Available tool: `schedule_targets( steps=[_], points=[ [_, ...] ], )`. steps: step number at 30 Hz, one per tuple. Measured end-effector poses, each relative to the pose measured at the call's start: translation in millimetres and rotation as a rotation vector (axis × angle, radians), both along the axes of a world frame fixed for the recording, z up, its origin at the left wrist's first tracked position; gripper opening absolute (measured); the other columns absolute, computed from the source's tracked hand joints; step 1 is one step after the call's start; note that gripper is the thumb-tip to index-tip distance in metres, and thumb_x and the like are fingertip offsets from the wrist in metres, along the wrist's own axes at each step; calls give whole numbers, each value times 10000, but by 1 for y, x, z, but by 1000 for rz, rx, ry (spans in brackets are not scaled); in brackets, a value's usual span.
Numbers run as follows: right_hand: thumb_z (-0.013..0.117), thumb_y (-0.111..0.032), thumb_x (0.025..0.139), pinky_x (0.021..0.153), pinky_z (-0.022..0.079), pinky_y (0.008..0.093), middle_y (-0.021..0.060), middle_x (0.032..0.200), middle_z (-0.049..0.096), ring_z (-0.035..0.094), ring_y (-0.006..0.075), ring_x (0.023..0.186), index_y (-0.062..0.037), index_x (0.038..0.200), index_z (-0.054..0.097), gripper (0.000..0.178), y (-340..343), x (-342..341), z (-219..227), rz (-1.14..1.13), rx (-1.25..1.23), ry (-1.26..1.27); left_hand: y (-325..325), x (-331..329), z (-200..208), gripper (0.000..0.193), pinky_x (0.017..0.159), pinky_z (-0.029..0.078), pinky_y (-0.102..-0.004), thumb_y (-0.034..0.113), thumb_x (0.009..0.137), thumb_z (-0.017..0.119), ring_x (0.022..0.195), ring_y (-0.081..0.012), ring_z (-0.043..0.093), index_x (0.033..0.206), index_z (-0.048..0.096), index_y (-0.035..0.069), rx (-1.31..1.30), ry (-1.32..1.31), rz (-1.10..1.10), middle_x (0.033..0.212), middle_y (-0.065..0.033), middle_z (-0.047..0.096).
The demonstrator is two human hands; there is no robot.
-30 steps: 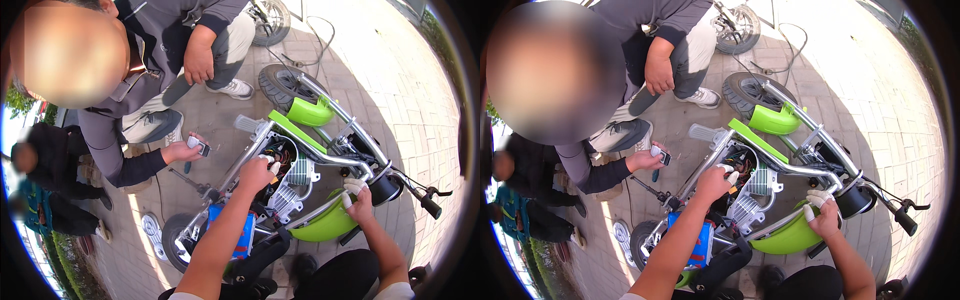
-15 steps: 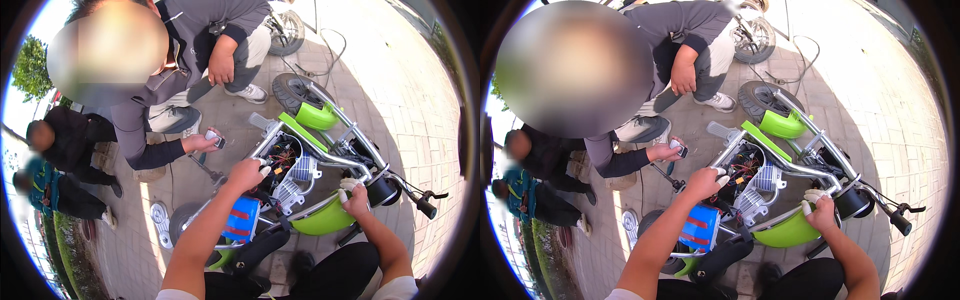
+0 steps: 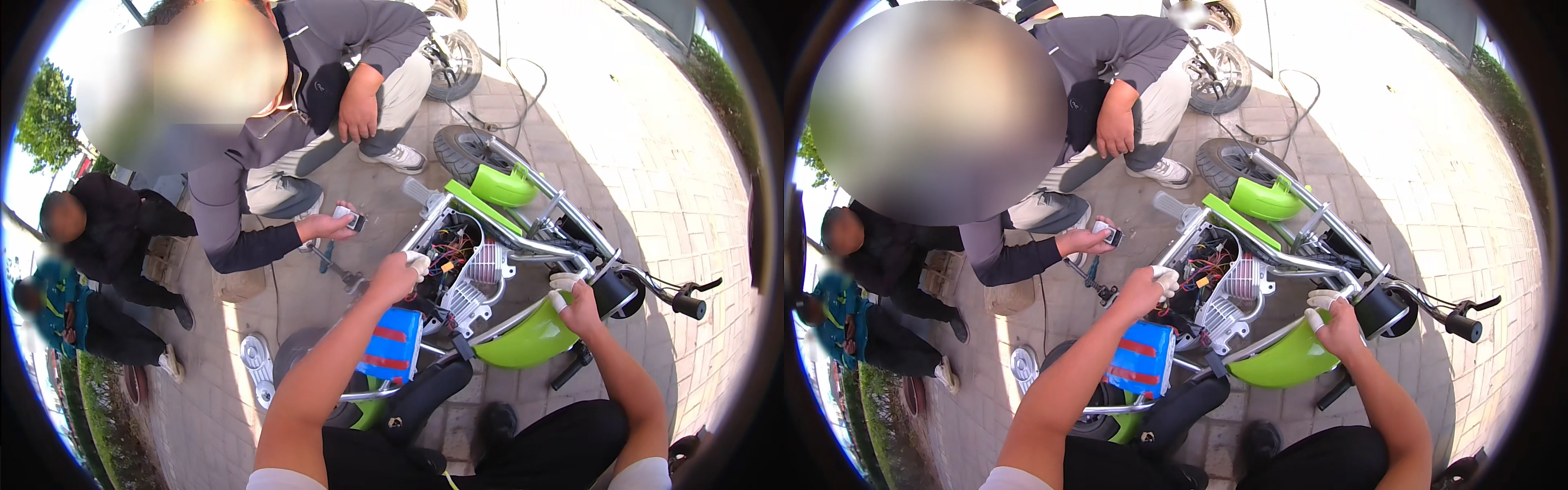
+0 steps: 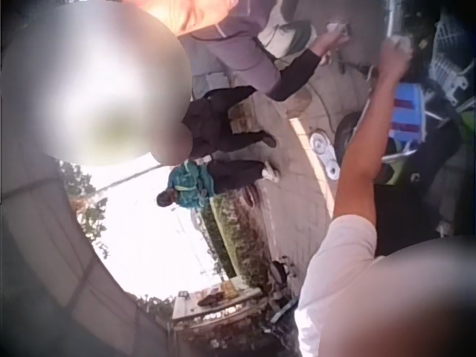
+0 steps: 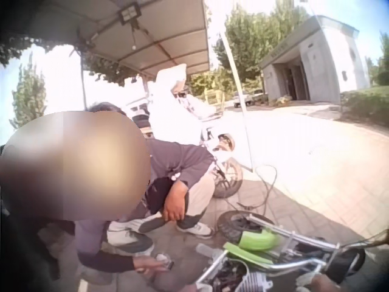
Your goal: The person works on the wiring of a green electric scooter with the seat removed, connecting and testing wires near the motor and battery. They repeatedly test the throttle response by twisting the right handlebar grip while observing the digital display. A bystander holds a remote control nearby.
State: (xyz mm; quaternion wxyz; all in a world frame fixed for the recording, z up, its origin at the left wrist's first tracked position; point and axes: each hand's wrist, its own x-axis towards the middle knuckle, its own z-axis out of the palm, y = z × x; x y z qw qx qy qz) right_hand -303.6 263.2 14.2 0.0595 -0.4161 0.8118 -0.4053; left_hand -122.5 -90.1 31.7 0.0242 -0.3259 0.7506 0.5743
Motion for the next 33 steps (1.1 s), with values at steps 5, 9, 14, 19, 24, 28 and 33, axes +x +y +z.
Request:
schedule_targets(
  steps=[5,9,14,19,24,28,33],
  points=[
    [722,-272,837,903,502,442,163,1008,695,652,369,954,-41,1060,697,322,5,28,126,250,653,54,-8,14,34,268,661,499,-265,180,969,593,811,-114,643,1146,655,-11,29,-14,60,962,-69,705],
    [697,-325,847,918,476,448,122,999,679,667,308,936,-57,1015,690,317,-17,87,183,533,659,360,-56,45,28,245,738,533,-370,173,876,664,851,-286,704,1058,714,16,-509,81,191,917,-174,726],
    [688,-323,845,884,486,401,90,1023,663,672,264,920,-78,988,663,284,-36,158,169,714,351,176,-53,33,58,493,952,440,-453,175,785,751,1148,-350,569,1249,628,67,-1134,-17,117,1197,-177,620],
    [693,-308,831,809,493,390,73,922,654,674,253,882,-79,950,667,259,-52,177,146,834,589,148,-132,29,70,718,1057,357,-528,273,720,805,1247,-396,491,1364,546,90,-1534,50,-26,1320,-196,554],
    [675,-345,855,813,510,395,77,983,664,673,269,917,-71,975,666,300,-56,178,117,730,542,200,-153,0,81,481,959,482,-436,291,709,817,1089,-368,611,1121,688,80,-1233,-204,-487,1121,-156,684],
    [688,-303,832,787,502,405,79,891,656,679,256,863,-65,928,670,257,-51,172,113,682,516,177,-124,2,85,394,1018,403,-484,230,755,782,1127,-355,578,1120,678,124,-1225,-287,-677,1136,-131,665],
    [684,-248,824,799,500,427,93,873,661,679,263,867,-56,917,689,213,-47,167,111,685,560,106,-75,19,111,290,812,498,-398,213,893,687,873,-291,661,1121,634,43,-1116,85,-365,944,-140,699]
  ],
)
